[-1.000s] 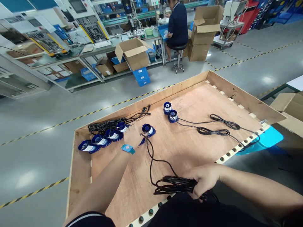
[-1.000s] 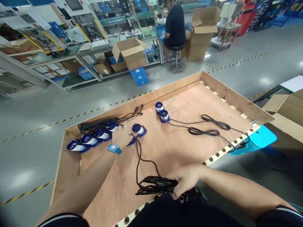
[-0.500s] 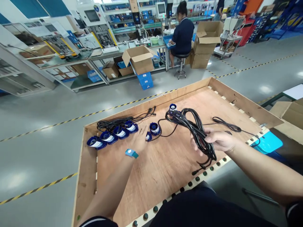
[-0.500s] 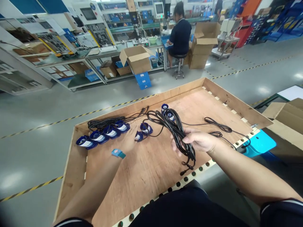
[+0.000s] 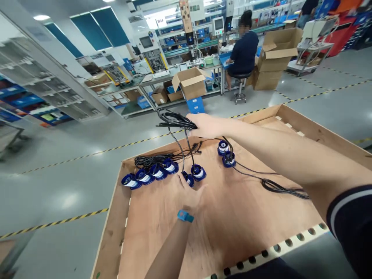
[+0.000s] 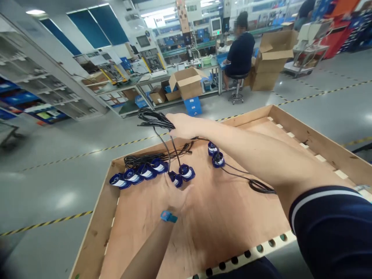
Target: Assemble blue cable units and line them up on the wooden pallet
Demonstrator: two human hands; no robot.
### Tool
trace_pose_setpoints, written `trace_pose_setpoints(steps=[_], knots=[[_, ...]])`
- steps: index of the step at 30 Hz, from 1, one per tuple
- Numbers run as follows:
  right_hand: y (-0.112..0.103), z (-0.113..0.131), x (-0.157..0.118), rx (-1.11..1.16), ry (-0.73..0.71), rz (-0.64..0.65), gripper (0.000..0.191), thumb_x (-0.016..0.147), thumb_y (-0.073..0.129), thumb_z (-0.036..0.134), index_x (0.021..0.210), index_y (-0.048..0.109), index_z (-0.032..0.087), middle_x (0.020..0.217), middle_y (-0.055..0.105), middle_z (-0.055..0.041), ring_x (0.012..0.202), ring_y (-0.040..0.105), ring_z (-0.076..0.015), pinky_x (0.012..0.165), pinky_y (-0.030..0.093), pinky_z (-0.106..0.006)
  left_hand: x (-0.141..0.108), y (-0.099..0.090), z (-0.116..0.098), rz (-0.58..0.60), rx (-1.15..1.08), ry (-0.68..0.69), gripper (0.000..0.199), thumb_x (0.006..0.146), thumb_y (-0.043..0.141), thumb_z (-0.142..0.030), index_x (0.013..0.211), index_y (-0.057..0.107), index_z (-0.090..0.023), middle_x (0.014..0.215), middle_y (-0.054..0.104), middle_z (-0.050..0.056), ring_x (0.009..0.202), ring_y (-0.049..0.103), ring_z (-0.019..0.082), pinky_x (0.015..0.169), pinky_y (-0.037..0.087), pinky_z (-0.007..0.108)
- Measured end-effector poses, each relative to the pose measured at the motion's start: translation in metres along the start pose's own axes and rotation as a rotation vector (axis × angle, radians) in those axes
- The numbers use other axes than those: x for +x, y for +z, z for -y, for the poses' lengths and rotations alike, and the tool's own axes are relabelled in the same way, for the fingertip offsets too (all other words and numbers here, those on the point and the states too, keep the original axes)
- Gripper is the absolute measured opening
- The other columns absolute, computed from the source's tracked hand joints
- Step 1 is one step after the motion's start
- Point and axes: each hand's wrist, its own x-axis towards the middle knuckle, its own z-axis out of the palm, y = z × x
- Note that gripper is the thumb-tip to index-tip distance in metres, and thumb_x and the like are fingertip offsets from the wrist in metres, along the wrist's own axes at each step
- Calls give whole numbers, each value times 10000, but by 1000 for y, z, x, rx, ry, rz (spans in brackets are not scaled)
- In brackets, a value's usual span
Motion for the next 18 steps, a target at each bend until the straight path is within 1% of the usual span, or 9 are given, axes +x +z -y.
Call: trace_pose_setpoints(steps=[1,3,5,7,10,13,15,18], knots=[[6,-1,14,-86,-23,6,267,914,605,162,1155,511,98,1037,620,-87,952,595,-232,903,495,-387,3,8,-6,-14,17,-50,1283,716,812,-625,1607,34,-127,1613,216,287,1517,220,429,1209,313,598],[21,-6,39,-225,-81,31,324,927,570,140,1237,489,101,1093,621,-116,970,607,-255,882,500,-392,14,25,-12,-64,43,-152,1260,739,792,-630,1599,42,-97,1575,262,319,1488,272,453,1182,327,633],[42,-14,59,-329,-135,53,351,936,532,119,1284,483,119,1125,621,-129,978,616,-265,868,506,-391,27,40,-13,-106,61,-200,1220,775,749,-649,1595,53,-74,1550,278,342,1462,308,470,1161,338,653],[67,-24,75,-393,-187,73,350,954,481,105,1302,497,142,1137,626,-132,992,623,-269,866,509,-386,38,52,-11,-121,75,-190,1191,800,705,-672,1589,68,-47,1537,280,355,1451,313,478,1159,334,656],[107,-38,93,-420,-242,113,334,987,407,112,1287,545,161,1165,631,-144,1044,625,-290,868,511,-389,49,62,-10,-144,103,-131,1140,839,641,-687,1561,123,28,1499,307,369,1454,276,485,1188,289,647],[145,-44,109,-384,-225,189,360,1004,373,112,1303,564,168,1207,638,-158,1106,614,-300,886,503,-400,60,69,-10,-153,110,-96,1111,854,601,-699,1546,164,52,1473,325,368,1451,248,495,1201,247,664],[166,-43,121,-364,-189,250,345,994,425,118,1296,584,170,1208,654,-161,1102,622,-291,894,501,-403,69,75,-10,-138,96,-98,1114,853,590,-708,1554,156,42,1475,315,368,1455,226,503,1192,240,687],[184,-44,131,-362,-142,306,264,910,631,166,1171,653,144,1177,679,-171,1106,622,-309,942,487,-442,83,83,-11,-125,92,-115,1118,852,587,-711,1549,164,54,1475,297,373,1466,194,508,1192,238,685]])
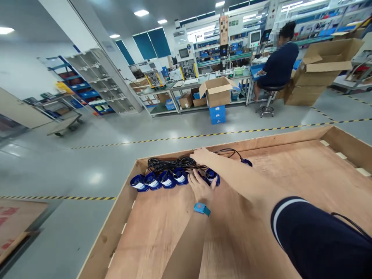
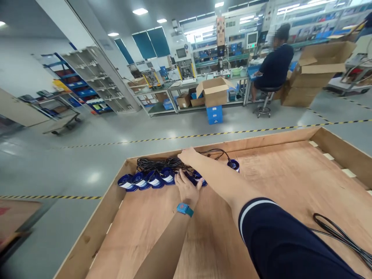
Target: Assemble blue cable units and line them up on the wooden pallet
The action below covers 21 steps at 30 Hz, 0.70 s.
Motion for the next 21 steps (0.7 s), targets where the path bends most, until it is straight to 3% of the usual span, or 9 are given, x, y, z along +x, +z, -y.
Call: trace_pose_setpoints(steps=[2,6,8,11,13,16,19,21], knots=[[5,-4,-4,10,36,-12,270,908,648,214,1163,651,123,1230,658,-192,1177,585,-330,996,455,-478,7,1,-3,-1,30,-11,1102,854,607,-689,1533,201,77,1472,291,375,1471,176,509,1209,221,661],[12,-25,-45,137,123,-88,292,1024,404,220,1179,637,135,1236,664,-163,1185,592,-291,988,456,-433,20,-19,5,115,107,50,992,883,658,-524,1546,210,63,1507,281,353,1463,227,483,1208,264,601],[21,-33,-71,261,116,-56,280,1012,497,338,1162,637,148,1177,690,-139,1114,635,-278,944,482,-385,29,-35,18,240,157,131,865,919,611,-374,1586,186,-25,1533,317,303,1428,335,430,1171,319,598],[46,-30,-92,390,119,34,580,815,787,472,1241,573,140,1182,678,-158,1064,663,-296,887,515,-352,47,-55,38,396,263,268,668,935,513,-232,1564,322,-115,1488,455,233,1365,442,360,1168,289,623],[64,-18,-90,424,206,32,628,799,814,403,1280,521,124,1185,664,-188,1050,672,-311,864,531,-367,59,-62,45,428,328,323,593,934,498,-222,1511,420,-111,1454,504,221,1361,448,344,1193,230,631],[78,1,-75,450,321,-23,553,878,729,315,1318,464,109,1199,637,-224,1048,674,-340,842,548,-417,70,-62,47,409,415,328,576,925,516,-245,1481,465,-102,1458,504,225,1353,449,348,1204,198,636],[73,13,-69,488,360,-47,520,906,679,291,1348,455,132,1213,626,-209,1057,667,-357,846,557,-454,74,-60,46,399,462,318,571,926,524,-279,1464,482,-90,1439,513,233,1325,465,356,1190,235,631],[66,20,-79,495,384,-59,643,905,673,284,1460,372,166,1271,599,-210,1087,651,-380,853,557,-490,75,-58,45,389,482,320,561,941,505,-307,1454,490,-81,1395,537,237,1291,485,364,1176,257,633]])
